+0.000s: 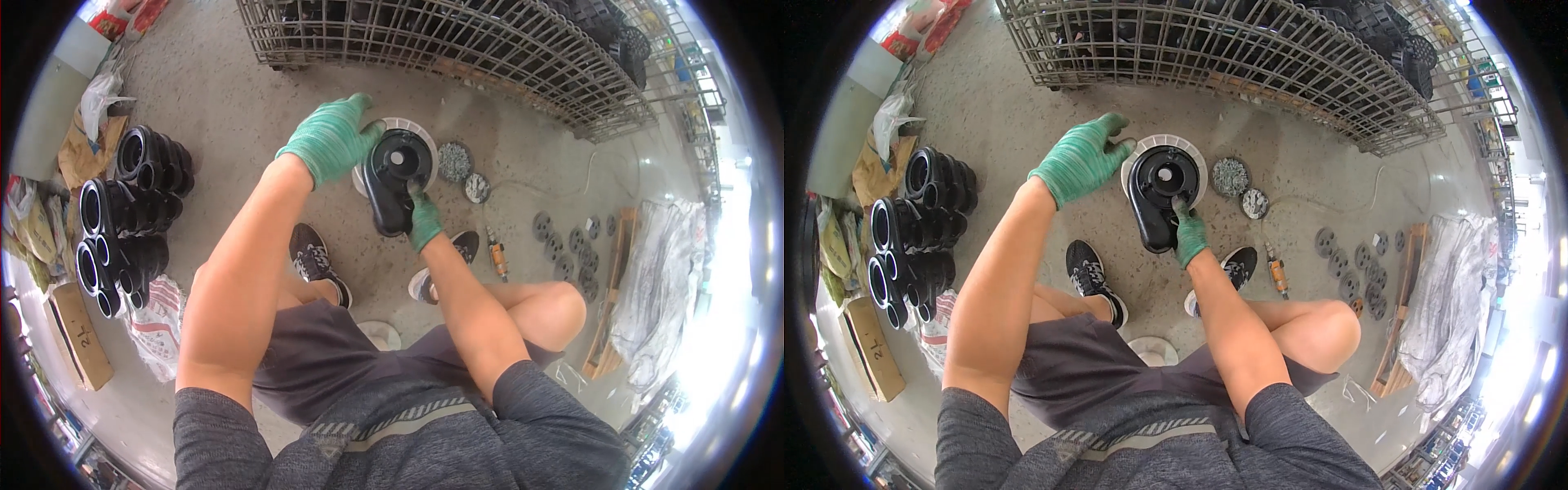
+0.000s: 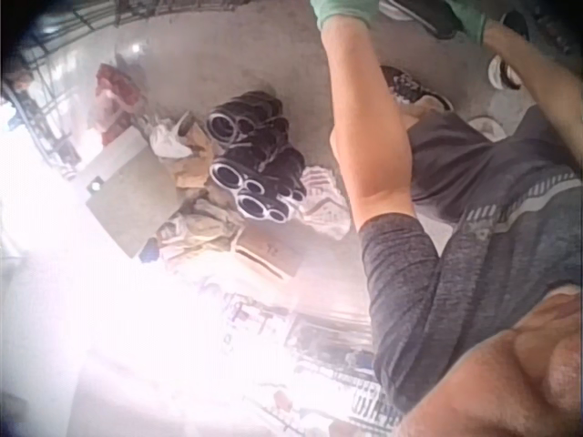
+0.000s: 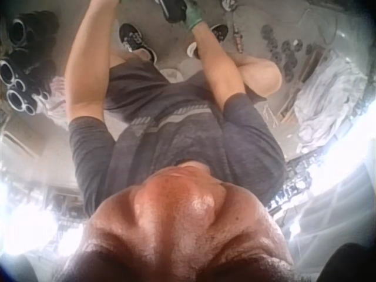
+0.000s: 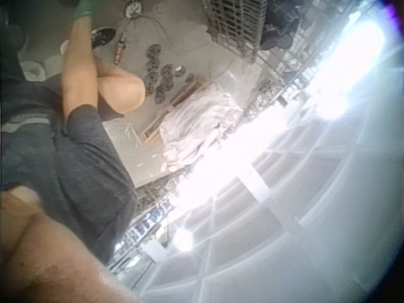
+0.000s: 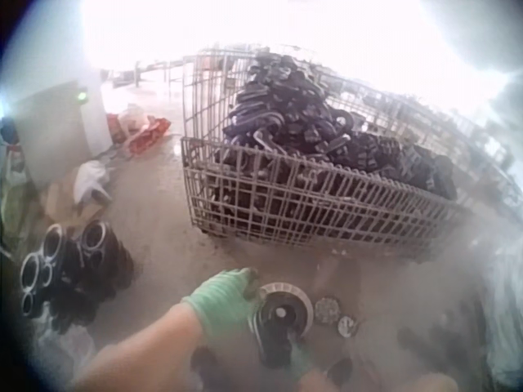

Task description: The person pours liquid from a kettle into a small container, walks across a factory floor, and then sits down to assemble black plastic components using a power screwdriver and screws.

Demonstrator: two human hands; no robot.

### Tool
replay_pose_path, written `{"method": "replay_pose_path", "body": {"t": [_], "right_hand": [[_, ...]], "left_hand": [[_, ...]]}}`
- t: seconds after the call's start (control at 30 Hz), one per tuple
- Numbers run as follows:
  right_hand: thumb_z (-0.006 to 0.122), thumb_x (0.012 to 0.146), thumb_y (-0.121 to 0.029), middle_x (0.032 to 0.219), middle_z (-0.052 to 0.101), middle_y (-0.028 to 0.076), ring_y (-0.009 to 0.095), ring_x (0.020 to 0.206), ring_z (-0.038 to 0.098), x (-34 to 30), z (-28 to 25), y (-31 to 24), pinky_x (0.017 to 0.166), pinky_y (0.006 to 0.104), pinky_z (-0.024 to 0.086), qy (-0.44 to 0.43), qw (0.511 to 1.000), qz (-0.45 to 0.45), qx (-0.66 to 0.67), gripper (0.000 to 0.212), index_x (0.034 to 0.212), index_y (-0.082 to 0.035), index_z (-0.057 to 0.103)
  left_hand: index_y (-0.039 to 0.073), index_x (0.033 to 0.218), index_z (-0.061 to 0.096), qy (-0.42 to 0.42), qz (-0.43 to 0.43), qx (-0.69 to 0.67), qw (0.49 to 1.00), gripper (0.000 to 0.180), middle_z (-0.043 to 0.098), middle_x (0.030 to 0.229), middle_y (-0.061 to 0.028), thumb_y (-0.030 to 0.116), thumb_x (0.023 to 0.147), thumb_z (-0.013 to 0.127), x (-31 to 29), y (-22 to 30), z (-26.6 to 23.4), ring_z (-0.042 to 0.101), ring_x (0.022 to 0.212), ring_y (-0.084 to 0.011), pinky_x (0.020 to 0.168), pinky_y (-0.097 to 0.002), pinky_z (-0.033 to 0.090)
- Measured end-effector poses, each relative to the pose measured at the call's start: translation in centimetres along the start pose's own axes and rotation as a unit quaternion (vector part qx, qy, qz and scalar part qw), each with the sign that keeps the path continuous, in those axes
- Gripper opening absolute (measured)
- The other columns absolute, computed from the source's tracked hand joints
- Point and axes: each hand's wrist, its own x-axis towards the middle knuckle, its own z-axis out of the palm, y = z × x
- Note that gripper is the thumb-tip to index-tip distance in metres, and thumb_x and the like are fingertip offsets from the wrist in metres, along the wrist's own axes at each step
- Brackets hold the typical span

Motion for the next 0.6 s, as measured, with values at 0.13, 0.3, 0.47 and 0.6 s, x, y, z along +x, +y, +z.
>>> {"method": "replay_pose_path", "body": {"t": [0.13,0.3,0.47,0.6], "right_hand": [[0.074,0.085,-0.051,0.118,0.062,0.007,0.02,0.103,0.059,-3.8,-0.2,-0.3,0.088,0.0339,0.048,-0.006,0.996,0.003,-0.084,0.071,0.131,0.001,0.055],[0.063,0.088,-0.062,0.12,0.063,0.013,0.022,0.104,0.058,-6.2,-1.8,1.1,0.09,0.0364,0.046,0.01,0.964,-0.065,-0.259,0.077,0.13,0.002,0.055],[0.059,0.088,-0.065,0.118,0.063,0.015,0.023,0.103,0.057,-6.0,-1.5,-1.1,0.091,0.0366,0.046,0.014,0.951,-0.029,-0.306,0.081,0.131,0.002,0.053],[0.067,0.088,-0.052,0.132,0.06,0.014,0.03,0.115,0.06,-9.6,2.2,-9.3,0.096,0.039,0.048,0.044,0.76,0.051,-0.647,0.078,0.145,-0.007,0.04]], "left_hand": [[-0.002,0.128,0.054,0.033,0.05,0.005,0.998,0.046,0.065,0.118,-0.0254,0.027,0.094,0.062,-0.4,-0.9,-0.7,0.063,0.11,-0.0385,0.093,-0.0408,0.051],[-0.001,0.128,0.055,0.02,0.015,-0.003,1.0,0.043,0.066,0.117,-0.0247,0.026,0.095,0.061,0.0,-1.2,-0.3,0.064,0.11,-0.0375,0.093,-0.0403,0.05],[0.001,0.127,0.057,0.029,0.021,-0.018,0.999,0.038,0.068,0.115,-0.0214,0.021,0.096,0.059,0.1,-1.7,-0.1,0.066,0.103,-0.0345,0.089,-0.0389,0.051],[0.002,0.124,0.058,0.141,-0.008,-0.064,0.988,0.031,0.07,0.109,-0.0183,0.013,0.096,0.057,-0.3,-5.1,-0.3,0.068,0.093,-0.03,0.083,-0.0355,0.051]]}}
